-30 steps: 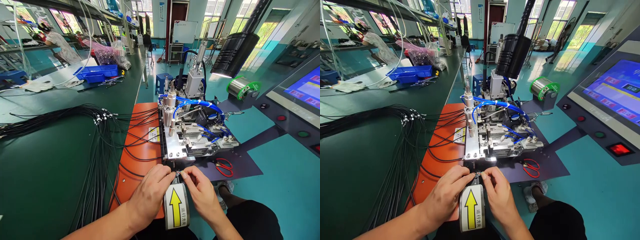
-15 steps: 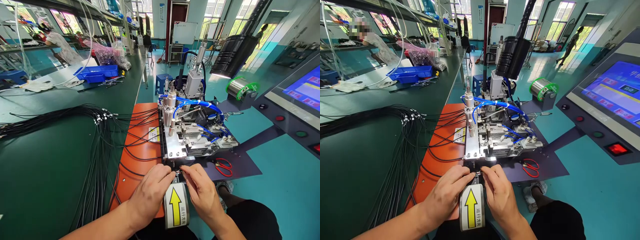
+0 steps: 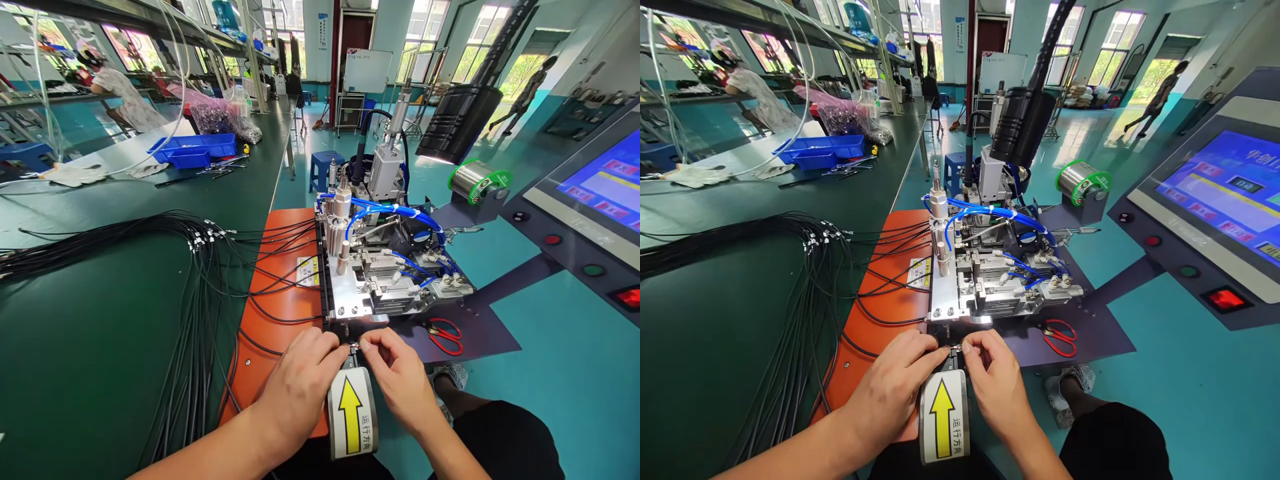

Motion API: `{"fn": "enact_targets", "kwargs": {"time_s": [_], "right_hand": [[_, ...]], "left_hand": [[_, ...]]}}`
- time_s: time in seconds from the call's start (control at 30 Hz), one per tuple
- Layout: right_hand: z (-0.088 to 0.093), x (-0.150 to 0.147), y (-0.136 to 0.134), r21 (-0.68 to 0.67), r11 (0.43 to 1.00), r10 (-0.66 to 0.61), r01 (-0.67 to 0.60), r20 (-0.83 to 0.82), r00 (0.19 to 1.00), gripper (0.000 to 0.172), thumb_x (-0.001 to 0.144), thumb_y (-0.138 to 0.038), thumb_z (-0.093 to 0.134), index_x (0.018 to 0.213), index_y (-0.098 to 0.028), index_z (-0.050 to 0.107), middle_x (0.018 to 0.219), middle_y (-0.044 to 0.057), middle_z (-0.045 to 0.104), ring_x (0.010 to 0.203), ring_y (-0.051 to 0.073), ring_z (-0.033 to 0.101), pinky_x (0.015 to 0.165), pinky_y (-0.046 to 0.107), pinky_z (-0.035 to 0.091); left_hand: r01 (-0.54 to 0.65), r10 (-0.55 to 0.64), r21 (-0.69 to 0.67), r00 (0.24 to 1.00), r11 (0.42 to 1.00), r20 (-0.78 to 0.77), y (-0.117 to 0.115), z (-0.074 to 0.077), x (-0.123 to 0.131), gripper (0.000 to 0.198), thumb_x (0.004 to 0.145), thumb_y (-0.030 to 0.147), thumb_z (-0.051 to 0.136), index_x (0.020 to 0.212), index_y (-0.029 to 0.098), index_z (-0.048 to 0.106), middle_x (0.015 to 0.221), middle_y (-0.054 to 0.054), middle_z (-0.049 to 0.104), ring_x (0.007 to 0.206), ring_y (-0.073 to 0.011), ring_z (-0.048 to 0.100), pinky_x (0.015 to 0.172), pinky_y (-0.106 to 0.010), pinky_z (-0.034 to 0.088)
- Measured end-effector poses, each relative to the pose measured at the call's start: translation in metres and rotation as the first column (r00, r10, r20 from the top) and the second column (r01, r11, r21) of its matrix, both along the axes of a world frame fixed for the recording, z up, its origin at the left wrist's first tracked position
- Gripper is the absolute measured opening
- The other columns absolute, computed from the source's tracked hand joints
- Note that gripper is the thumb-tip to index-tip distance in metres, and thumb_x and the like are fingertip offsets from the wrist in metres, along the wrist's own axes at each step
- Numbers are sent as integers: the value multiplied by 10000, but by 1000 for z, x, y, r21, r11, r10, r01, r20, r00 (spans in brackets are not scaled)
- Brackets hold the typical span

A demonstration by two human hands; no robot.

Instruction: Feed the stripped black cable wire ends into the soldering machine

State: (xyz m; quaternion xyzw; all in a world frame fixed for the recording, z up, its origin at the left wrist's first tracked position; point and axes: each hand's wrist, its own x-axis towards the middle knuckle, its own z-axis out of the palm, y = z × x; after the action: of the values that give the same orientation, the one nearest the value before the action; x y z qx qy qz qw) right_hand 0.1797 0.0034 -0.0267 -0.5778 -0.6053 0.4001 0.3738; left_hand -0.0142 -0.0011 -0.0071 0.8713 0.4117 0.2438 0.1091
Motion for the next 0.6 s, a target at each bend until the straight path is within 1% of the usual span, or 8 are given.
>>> {"fn": "enact_targets", "kwargs": {"time_s": [0.1, 0.2, 0.33, 0.47, 0.53, 0.6], "right_hand": [[2, 1, 2, -83, 996, -15, 13, -30, 999, 291, 967, -417, 532, 860, -188, 676, 802, 10, 611, 714, 162, 545, 667, 263, 441], [5, 1, 2, -109, 994, -34, 32, -18, 999, 301, 953, -427, 543, 852, -180, 682, 762, 1, 611, 663, 150, 527, 625, 254, 432], [6, -2, 0, -84, 995, -54, 54, 3, 999, 296, 939, -414, 554, 844, -171, 692, 740, 7, 631, 639, 152, 549, 591, 249, 435], [5, -5, 1, -33, 997, -75, 75, 21, 997, 283, 940, -389, 544, 827, -176, 692, 753, 22, 641, 670, 169, 580, 607, 259, 451], [8, -5, 1, -10, 997, -72, 72, 29, 997, 280, 949, -378, 529, 818, -187, 686, 765, 24, 636, 684, 175, 586, 623, 268, 456], [16, -4, -3, 33, 996, -84, 83, 41, 996, 258, 958, -373, 516, 881, -198, 689, 814, 34, 636, 710, 184, 596, 650, 280, 468]], "left_hand": [[-45, 47, 21, 996, 999, -71, -2, 4, -2, 206, 985, 128, 460, 1052, 150, 654, 894, -70, 600, 797, -237, 517, 708, -396, 471], [-101, 105, 35, 985, 994, -137, -3, 7, -3, 172, 951, 93, 503, 973, 147, 665, 850, -64, 592, 778, -244, 517, 695, -406, 464], [-132, 133, 20, 975, 991, -175, -3, 9, -1, 172, 923, 63, 532, 990, 143, 668, 883, -72, 592, 824, -252, 526, 741, -427, 482], [-165, 157, -24, 968, 986, -197, -5, 12, 0, 204, 923, 57, 514, 1010, 155, 670, 933, -84, 575, 882, -255, 525, 775, -426, 506], [-170, 153, -58, 962, 984, -228, -7, 15, 0, 229, 925, 49, 489, 1021, 159, 665, 939, -85, 569, 891, -251, 530, 788, -425, 518], [-170, 143, -91, 958, 981, -248, -10, 17, -1, 252, 925, 47, 472, 1063, 155, 654, 947, -87, 572, 890, -248, 540, 800, -431, 528]]}}
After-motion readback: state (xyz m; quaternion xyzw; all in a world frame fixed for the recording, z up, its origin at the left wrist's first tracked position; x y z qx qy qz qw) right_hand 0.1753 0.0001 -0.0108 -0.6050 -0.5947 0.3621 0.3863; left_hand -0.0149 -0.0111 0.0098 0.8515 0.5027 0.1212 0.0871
